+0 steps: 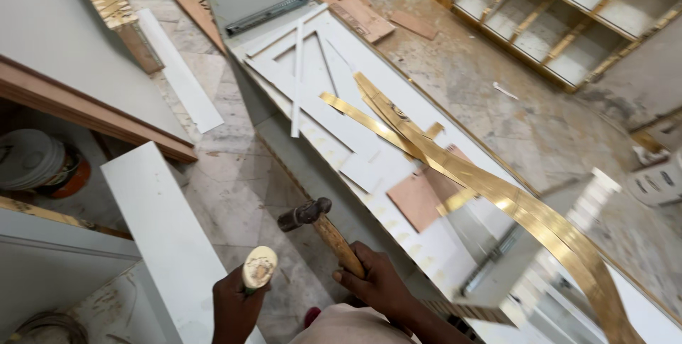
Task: The person positions a wooden panel against a wall, then retrieves a hammer and a chisel. They sit on the floor and use the hammer and chisel to carve or shape a small wooden block placed on a larger plywood sheet.
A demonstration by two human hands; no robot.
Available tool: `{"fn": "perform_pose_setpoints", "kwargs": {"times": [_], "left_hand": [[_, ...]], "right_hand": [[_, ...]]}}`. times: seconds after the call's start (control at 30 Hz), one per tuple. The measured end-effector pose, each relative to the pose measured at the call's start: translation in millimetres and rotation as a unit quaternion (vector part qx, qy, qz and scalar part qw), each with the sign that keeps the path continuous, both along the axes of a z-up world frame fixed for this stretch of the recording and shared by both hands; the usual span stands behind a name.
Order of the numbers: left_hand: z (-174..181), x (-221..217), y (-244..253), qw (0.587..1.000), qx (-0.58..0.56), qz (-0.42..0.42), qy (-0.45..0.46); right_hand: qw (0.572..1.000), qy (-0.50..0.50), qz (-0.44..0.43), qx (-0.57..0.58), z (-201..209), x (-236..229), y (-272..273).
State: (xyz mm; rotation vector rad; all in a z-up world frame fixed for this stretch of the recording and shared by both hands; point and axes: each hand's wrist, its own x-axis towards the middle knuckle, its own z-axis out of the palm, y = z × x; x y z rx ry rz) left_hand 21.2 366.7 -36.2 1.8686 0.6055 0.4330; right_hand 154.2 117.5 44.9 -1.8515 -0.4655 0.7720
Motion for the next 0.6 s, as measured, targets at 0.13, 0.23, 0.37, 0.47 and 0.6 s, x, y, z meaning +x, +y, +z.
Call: {"fn": "perform_pose_setpoints", "kwargs": {"times": [0.13,0.23,0.37,0.47,0.6], "left_hand": [[13.3,29.8,33.1,0.996,0.091,0.009,-0.008],[23.9,57.6,70.7,0.986,0.163,-0.005,-0.046],[26.2,102.3,129.1,0.98,0.18,0.018,0.08],[32.4,131.6,182.9,0.974,0.21,-0.01,0.09],[29.1,171.0,245.3,0.98,0.179,-0.018,0.088]], "right_hand": [[0.993,-0.069,0.085,0.038,-13.0,39.2,55.4],[0.989,-0.069,0.126,0.034,-27.7,78.2,97.3],[0.989,0.043,0.138,-0.011,-36.4,138.5,159.2],[0.986,0.032,0.163,-0.03,-17.4,187.9,219.3],[0.963,-0.024,0.261,0.056,10.6,252.8,300.4]]}}
